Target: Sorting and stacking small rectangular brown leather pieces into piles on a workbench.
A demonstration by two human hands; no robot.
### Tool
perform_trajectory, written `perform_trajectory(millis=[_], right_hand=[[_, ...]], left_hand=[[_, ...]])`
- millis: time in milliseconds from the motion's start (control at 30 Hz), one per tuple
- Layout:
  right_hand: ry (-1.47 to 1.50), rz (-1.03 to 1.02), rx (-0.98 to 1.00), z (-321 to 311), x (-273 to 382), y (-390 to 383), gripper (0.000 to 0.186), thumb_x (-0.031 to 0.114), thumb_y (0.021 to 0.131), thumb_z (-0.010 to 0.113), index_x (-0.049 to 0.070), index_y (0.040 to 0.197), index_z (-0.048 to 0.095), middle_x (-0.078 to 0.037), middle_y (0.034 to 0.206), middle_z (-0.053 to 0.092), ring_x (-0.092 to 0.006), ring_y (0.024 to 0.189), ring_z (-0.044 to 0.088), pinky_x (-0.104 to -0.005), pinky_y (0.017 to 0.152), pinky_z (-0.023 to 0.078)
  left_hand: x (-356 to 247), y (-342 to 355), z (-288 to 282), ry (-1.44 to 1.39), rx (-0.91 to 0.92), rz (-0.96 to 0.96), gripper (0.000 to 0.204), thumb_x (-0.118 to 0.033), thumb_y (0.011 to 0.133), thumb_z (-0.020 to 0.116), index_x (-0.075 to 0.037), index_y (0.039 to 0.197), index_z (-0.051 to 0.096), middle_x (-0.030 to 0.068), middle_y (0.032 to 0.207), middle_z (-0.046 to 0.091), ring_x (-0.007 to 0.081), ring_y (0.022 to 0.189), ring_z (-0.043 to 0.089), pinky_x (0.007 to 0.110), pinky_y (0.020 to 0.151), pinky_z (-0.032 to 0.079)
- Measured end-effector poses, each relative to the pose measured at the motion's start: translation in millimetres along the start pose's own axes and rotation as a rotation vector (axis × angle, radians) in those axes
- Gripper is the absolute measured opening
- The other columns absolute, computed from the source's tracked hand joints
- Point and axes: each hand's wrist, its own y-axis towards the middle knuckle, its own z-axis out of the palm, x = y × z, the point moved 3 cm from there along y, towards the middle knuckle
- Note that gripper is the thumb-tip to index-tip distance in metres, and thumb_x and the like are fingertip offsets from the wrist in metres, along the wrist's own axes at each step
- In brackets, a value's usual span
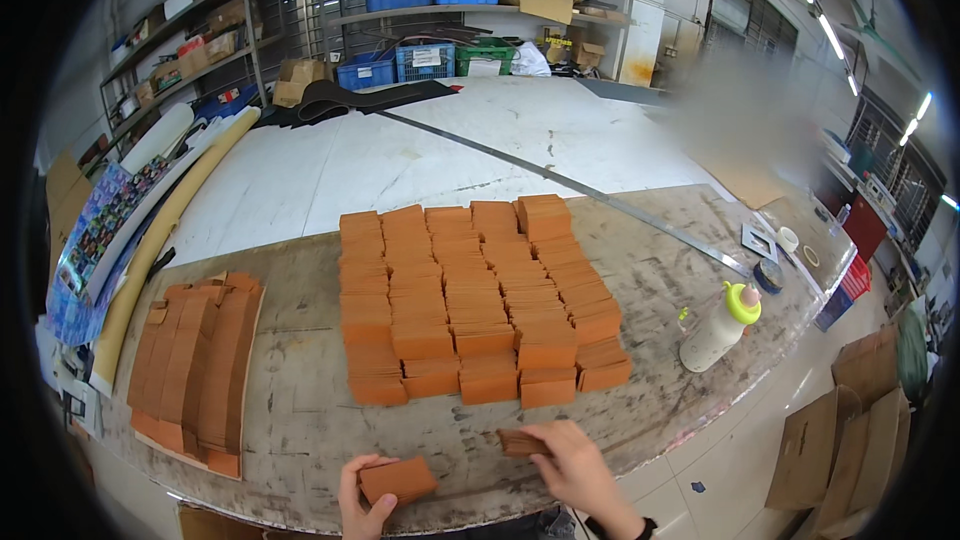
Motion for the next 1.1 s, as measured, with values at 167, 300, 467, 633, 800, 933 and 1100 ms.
perform_trajectory(millis=[167, 300, 467, 633, 800, 933, 1100], right_hand=[[-0.246, -0.136, -0.082, -71, 15, 56, 0.038, -0.007, 0.076, 0.063, 0.004, 0.113, 0.061, -0.016, 0.110, 0.063, -0.0354, 0.102, 0.057, -0.0405, 0.089, 0.048], [-0.099, -0.110, -0.101, -113, -20, 136, 0.040, -0.009, 0.076, 0.061, 0.001, 0.115, 0.062, -0.016, 0.112, 0.063, -0.0368, 0.104, 0.059, -0.0401, 0.091, 0.049], [-0.268, -0.087, -0.127, -114, -71, 234, 0.037, -0.008, 0.076, 0.060, 0.000, 0.111, 0.066, -0.017, 0.116, 0.064, -0.0375, 0.106, 0.060, -0.0424, 0.094, 0.049], [-0.393, -0.078, -0.303, -93, -135, 282, 0.037, -0.009, 0.075, 0.058, 0.002, 0.109, 0.069, -0.018, 0.131, 0.055, -0.0409, 0.118, 0.052, -0.0440, 0.101, 0.045], [-0.224, -0.002, -0.377, -80, -138, 277, 0.049, -0.008, 0.078, 0.057, 0.003, 0.126, 0.058, -0.023, 0.138, 0.047, -0.0418, 0.132, 0.041, -0.0434, 0.110, 0.038], [-0.445, -0.122, -0.262, -79, -154, 270, 0.063, -0.010, 0.080, 0.051, 0.002, 0.141, 0.041, -0.026, 0.149, 0.035, -0.0421, 0.139, 0.033, -0.0436, 0.113, 0.035], [-0.403, -0.169, -0.271, -82, -132, 272, 0.067, -0.007, 0.081, 0.049, -0.004, 0.145, 0.030, -0.032, 0.154, 0.023, -0.0428, 0.141, 0.029, -0.0439, 0.112, 0.035]], left_hand=[[-4, -4, -4, 0.007, -0.032, -0.056, 0.046, -0.033, 0.095, 0.065, -0.002, 0.127, 0.053, 0.0128, 0.121, 0.058, 0.0248, 0.112, 0.056, 0.036, 0.095, 0.045], [-10, -4, 3, -0.048, -0.036, -0.106, 0.041, -0.030, 0.097, 0.061, -0.002, 0.126, 0.055, 0.0124, 0.122, 0.057, 0.0248, 0.113, 0.055, 0.036, 0.097, 0.043], [-9, -3, 3, -0.020, -0.036, -0.106, 0.039, -0.028, 0.097, 0.061, -0.003, 0.126, 0.055, 0.0117, 0.120, 0.058, 0.0242, 0.112, 0.055, 0.036, 0.096, 0.044], [-3, -3, 3, 0.002, -0.046, -0.102, 0.038, -0.027, 0.097, 0.061, -0.003, 0.126, 0.055, 0.0111, 0.118, 0.059, 0.0237, 0.111, 0.055, 0.036, 0.095, 0.044], [0, -5, 0, -0.032, -0.045, -0.097, 0.037, -0.024, 0.096, 0.062, -0.003, 0.126, 0.055, 0.0116, 0.118, 0.058, 0.0236, 0.111, 0.055, 0.036, 0.095, 0.044], [-10, -3, 4, -0.064, -0.039, -0.124, 0.036, -0.023, 0.096, 0.061, -0.003, 0.126, 0.055, 0.0115, 0.118, 0.058, 0.0234, 0.111, 0.054, 0.035, 0.095, 0.044], [-8, -6, 1, -0.033, -0.069, -0.115, 0.034, -0.020, 0.097, 0.060, -0.002, 0.126, 0.054, 0.0114, 0.118, 0.058, 0.0233, 0.110, 0.055, 0.035, 0.095, 0.044]])
